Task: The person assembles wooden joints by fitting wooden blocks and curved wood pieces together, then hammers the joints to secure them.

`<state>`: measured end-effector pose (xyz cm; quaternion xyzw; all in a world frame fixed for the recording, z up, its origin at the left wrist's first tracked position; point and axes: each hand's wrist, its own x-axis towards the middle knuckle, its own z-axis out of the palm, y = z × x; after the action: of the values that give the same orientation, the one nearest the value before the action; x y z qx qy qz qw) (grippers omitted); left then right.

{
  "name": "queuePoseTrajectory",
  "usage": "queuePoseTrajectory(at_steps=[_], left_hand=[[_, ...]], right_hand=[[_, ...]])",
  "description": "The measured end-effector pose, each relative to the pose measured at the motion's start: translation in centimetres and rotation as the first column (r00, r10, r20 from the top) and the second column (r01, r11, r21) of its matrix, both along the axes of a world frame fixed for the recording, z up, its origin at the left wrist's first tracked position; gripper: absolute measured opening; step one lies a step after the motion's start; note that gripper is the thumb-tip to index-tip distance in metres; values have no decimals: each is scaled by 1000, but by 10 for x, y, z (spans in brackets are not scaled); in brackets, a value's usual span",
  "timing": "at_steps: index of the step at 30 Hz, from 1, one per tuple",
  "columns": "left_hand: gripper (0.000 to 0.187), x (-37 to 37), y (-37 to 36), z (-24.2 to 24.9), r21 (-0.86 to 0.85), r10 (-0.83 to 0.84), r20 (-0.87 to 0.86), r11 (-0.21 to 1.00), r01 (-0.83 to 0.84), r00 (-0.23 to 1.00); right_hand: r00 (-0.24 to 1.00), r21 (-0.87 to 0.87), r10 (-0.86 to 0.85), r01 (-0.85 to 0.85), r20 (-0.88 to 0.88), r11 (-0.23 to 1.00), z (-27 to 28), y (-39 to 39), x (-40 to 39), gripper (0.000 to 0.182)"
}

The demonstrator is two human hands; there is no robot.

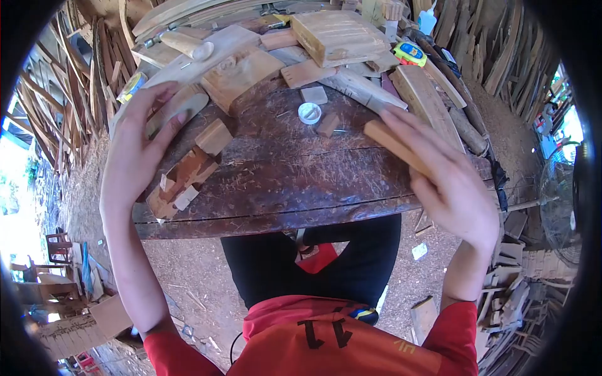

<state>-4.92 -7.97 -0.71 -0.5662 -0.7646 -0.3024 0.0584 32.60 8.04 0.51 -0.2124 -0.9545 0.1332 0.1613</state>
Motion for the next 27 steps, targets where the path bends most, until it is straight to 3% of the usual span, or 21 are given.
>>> queuePoseTrajectory(at_steps=[2,3,7,10,11,15,20,24,25,27], left_hand=[[37,16,1,6,90,-8,-148,996,21,989],[35,26,1,11,131,-9,-222,991,39,975],[27,80,2,23,134,-127,-102,981,140,987],[22,103,15,0,135,-191,-234,965,227,953],[21,111,21,-7,142,-203,-221,961,237,954],[20,134,52,-30,177,-224,-148,952,248,963],[21,137,69,-41,139,-184,-109,970,198,977],[20,136,65,-37,125,-254,-26,959,255,967],[20,135,63,-36,127,-267,-30,955,268,963],[19,135,60,-36,129,-287,-14,949,286,958]], right_hand=[[1000,78,-24,25,-9,997,0,7,7,65],[994,29,-70,72,-84,997,-3,5,3,55],[985,334,-147,169,-88,927,-26,14,-18,40],[987,439,-120,156,-108,885,-32,8,-39,34],[980,412,-74,145,-185,900,-36,9,-45,25],[980,363,-75,140,-187,921,-34,1,-66,16],[984,284,-85,126,-155,950,-43,7,-68,15],[979,259,-45,96,-197,961,-37,4,-56,13],[976,232,-38,89,-214,969,-36,3,-51,12],[957,-19,-66,63,-283,998,-33,1,-40,11]])
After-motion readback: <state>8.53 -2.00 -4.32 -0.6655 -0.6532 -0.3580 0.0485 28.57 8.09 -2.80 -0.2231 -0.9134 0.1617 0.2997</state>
